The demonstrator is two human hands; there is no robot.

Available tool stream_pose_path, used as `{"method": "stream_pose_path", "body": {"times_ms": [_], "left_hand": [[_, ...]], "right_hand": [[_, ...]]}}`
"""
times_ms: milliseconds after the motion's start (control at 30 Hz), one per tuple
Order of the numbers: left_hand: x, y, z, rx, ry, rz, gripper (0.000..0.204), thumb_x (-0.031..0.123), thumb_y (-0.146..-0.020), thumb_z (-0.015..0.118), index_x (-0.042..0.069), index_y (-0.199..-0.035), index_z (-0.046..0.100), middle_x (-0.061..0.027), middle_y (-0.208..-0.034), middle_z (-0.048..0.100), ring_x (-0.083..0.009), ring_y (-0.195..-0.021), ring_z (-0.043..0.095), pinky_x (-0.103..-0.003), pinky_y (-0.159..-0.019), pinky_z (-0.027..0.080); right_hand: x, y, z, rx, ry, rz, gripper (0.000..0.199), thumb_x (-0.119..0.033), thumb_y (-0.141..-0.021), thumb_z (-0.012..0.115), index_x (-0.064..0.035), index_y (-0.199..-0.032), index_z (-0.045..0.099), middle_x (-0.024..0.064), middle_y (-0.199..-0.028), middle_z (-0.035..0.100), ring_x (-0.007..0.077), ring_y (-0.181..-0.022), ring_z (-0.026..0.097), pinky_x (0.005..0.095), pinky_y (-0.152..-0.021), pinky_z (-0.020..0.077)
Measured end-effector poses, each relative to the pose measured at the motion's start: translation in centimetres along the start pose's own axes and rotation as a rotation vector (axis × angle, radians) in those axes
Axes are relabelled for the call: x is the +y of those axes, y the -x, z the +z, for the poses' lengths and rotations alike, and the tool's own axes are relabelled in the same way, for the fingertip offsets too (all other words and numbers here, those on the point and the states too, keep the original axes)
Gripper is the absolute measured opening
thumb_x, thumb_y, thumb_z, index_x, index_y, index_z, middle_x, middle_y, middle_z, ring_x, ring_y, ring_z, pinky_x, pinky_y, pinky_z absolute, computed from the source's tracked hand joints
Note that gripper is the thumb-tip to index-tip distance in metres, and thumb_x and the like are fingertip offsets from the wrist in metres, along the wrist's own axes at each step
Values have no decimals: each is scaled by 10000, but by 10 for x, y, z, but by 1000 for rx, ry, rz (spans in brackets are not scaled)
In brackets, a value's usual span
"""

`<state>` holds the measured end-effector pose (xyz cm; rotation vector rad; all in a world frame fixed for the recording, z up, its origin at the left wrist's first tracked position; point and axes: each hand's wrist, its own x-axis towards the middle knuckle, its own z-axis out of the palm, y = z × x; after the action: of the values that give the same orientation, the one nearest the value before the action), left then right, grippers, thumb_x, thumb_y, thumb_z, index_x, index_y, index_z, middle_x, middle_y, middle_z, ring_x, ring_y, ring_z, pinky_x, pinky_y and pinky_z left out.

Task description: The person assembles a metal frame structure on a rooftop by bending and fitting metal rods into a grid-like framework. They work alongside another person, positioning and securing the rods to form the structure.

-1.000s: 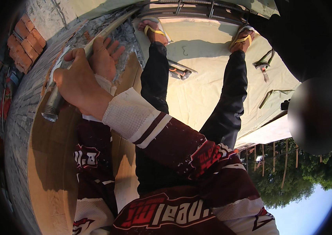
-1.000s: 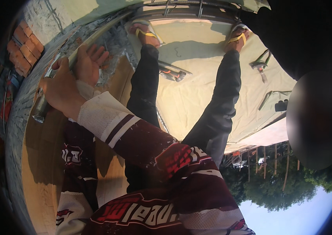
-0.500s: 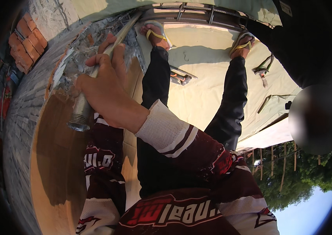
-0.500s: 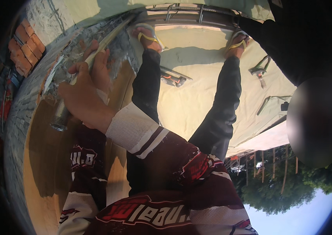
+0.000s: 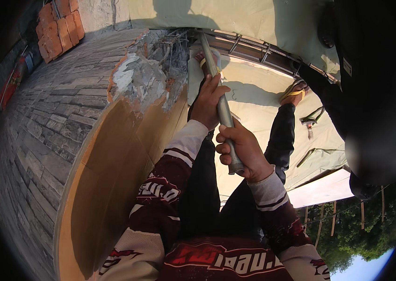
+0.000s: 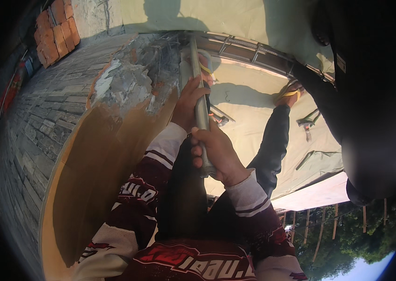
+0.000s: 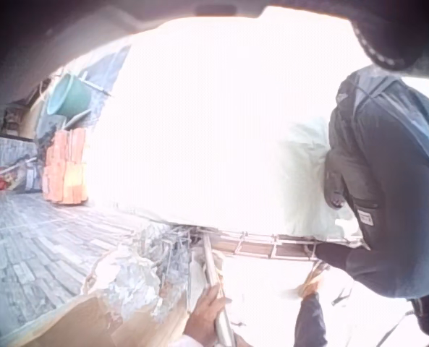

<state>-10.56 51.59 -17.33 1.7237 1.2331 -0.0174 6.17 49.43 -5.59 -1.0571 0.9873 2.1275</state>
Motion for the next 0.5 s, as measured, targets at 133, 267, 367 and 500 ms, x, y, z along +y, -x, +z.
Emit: {"method": "stream_pose_path", "body": {"times_ms": [133,267,367,500], "left_hand": [[24,-1,21,-84,-211,244,240,137,-758,749,125,-960,619,-150,-1369,587,-409,-1451,355,-665,-1184,198],[51,19,47,-162,-106,314,272,135,-691,773,124,-909,610,-57,-1060,610,-337,-1321,493,-634,-1182,238],[62,31,53,-241,-75,368,297,150,-655,786,116,-889,605,-61,-935,573,-302,-1161,557,-630,-1175,261],[78,44,52,-308,-59,483,308,168,-643,799,114,-876,604,-67,-896,566,-282,-1011,575,-529,-1144,351]], "right_hand": [[0,35,-36,53,120,48,619,-48,-895,533,-107,-1472,320,38,-844,483,90,-583,494,254,-416,463],[11,71,-70,1,75,31,719,-52,-891,544,-118,-1537,236,29,-800,456,92,-558,458,253,-406,447],[17,92,-80,36,93,93,798,-38,-870,567,-127,-1561,180,30,-769,448,104,-542,455,263,-408,453],[24,121,-82,32,245,125,859,-43,-860,590,-144,-1581,134,42,-781,478,116,-542,485,272,-414,467]]}}
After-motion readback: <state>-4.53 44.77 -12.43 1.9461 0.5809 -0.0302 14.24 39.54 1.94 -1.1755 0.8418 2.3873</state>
